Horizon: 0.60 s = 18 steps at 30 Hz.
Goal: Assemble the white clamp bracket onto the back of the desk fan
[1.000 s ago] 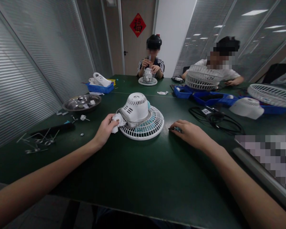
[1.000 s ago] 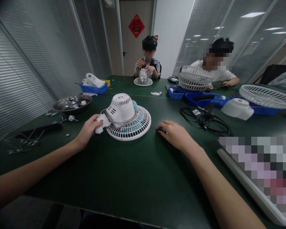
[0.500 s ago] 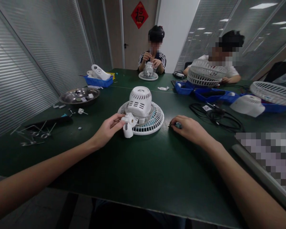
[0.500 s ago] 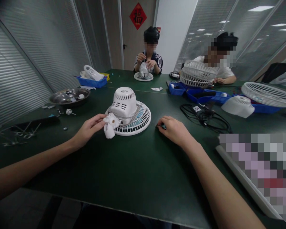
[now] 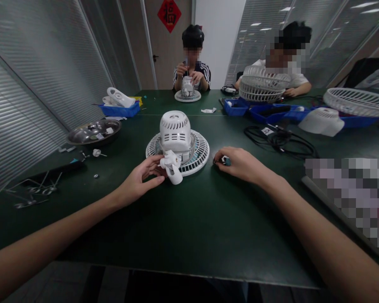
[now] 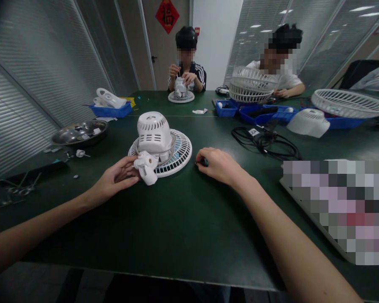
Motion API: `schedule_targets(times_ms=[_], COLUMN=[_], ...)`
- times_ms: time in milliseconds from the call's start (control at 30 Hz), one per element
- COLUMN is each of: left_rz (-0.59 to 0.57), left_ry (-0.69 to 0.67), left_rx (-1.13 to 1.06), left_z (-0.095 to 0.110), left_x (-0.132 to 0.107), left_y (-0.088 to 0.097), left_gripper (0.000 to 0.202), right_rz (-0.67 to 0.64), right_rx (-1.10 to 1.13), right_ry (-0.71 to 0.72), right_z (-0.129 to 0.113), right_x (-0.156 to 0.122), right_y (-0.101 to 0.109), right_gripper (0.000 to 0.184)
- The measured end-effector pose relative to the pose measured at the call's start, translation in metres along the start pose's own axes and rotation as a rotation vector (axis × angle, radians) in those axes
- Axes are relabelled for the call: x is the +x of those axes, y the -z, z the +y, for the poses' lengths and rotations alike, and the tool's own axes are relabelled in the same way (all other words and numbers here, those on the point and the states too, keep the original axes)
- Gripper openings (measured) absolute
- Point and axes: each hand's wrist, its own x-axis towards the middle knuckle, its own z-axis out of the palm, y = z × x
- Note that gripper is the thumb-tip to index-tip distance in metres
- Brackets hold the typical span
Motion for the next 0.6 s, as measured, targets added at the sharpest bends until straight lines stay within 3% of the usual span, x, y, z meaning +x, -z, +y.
schedule_targets(times_ms=[100,267,433,500,600], left_rz=[0.006,0.116,0.135,0.132,0.106], left_ry=[0.025,0.055,0.079,0.077,0.095], left_rx=[-0.049,-0.027,-0.102,-0.101,-0.096], left_z=[0.003,0.010,0.009,0.009,0.009], left_x=[0.000,0.002,0.005,0.005,0.003], left_y=[-0.002,-0.005,-0.004,-0.004,-0.005], left_gripper=[0.048,0.040,0.043,0.042,0.041], right_rz=[0.012,0.016,-0.001,0.060,0.265], right_rx=[0.031,0.020,-0.052,-0.106,-0.163], right_ry=[0.019,0.082,0.107,0.117,0.064], right_z=[-0.004,-0.007,-0.015,-0.026,-0.051], right_x=[0.001,0.003,0.002,0.001,-0.002], right_y=[-0.003,-0.009,-0.007,-0.005,-0.001], right_gripper=[0.014,0.012,0.016,0.016,0.021])
